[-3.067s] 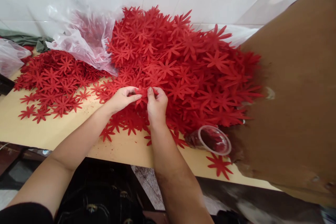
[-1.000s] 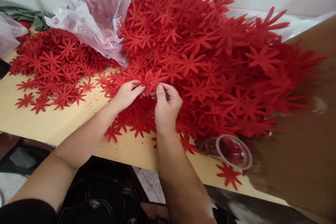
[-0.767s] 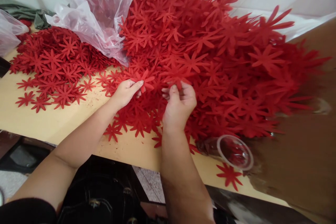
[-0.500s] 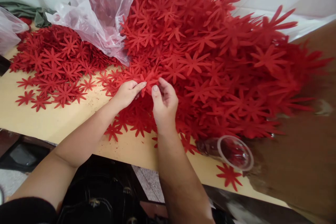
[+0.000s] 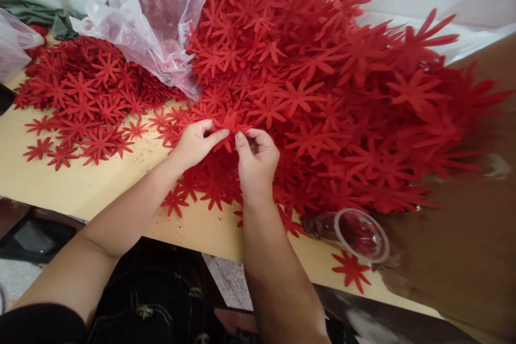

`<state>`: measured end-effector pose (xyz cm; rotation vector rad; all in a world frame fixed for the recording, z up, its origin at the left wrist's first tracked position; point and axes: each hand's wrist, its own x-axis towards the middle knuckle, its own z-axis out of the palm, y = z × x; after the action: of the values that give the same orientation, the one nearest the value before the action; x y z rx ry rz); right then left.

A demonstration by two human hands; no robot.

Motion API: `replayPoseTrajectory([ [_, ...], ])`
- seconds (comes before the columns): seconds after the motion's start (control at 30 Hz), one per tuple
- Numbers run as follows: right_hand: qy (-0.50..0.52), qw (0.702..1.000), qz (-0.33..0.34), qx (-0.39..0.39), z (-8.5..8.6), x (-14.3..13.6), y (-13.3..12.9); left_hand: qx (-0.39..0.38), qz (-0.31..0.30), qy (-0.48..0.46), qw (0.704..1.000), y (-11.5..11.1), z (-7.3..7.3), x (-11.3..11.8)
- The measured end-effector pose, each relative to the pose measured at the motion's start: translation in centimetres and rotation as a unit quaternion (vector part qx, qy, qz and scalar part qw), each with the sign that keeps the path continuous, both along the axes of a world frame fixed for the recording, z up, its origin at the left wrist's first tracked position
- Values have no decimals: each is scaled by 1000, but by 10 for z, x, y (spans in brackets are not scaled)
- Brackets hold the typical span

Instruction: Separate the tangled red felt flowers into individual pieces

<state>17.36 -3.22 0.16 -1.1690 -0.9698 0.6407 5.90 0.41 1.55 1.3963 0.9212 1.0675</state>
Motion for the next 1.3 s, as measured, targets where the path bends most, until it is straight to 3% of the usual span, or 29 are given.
replayPoseTrajectory([
  [0.1,-25,1000,5,1,4,0,-2,9,36,44,998,-1,1,-1],
  [0.33,0,997,77,-22,1,4,1,-13,-28,-2,1000,-3,-1,3],
  [0.5,4,1000,-3,-5,-1,7,3,-4,-70,-31,997,-3,1,3],
  [0.77,-49,998,-49,7,1,7,0,4,-25,23,999,0,-3,4],
  [1.0,-13,996,-91,24,1,8,0,16,-8,65,998,-1,-3,8],
  [1.17,81,989,-122,34,2,21,3,-30,40,15,999,5,-2,3],
  [1.3,56,992,-110,39,1,20,3,-52,57,-31,997,9,2,0],
])
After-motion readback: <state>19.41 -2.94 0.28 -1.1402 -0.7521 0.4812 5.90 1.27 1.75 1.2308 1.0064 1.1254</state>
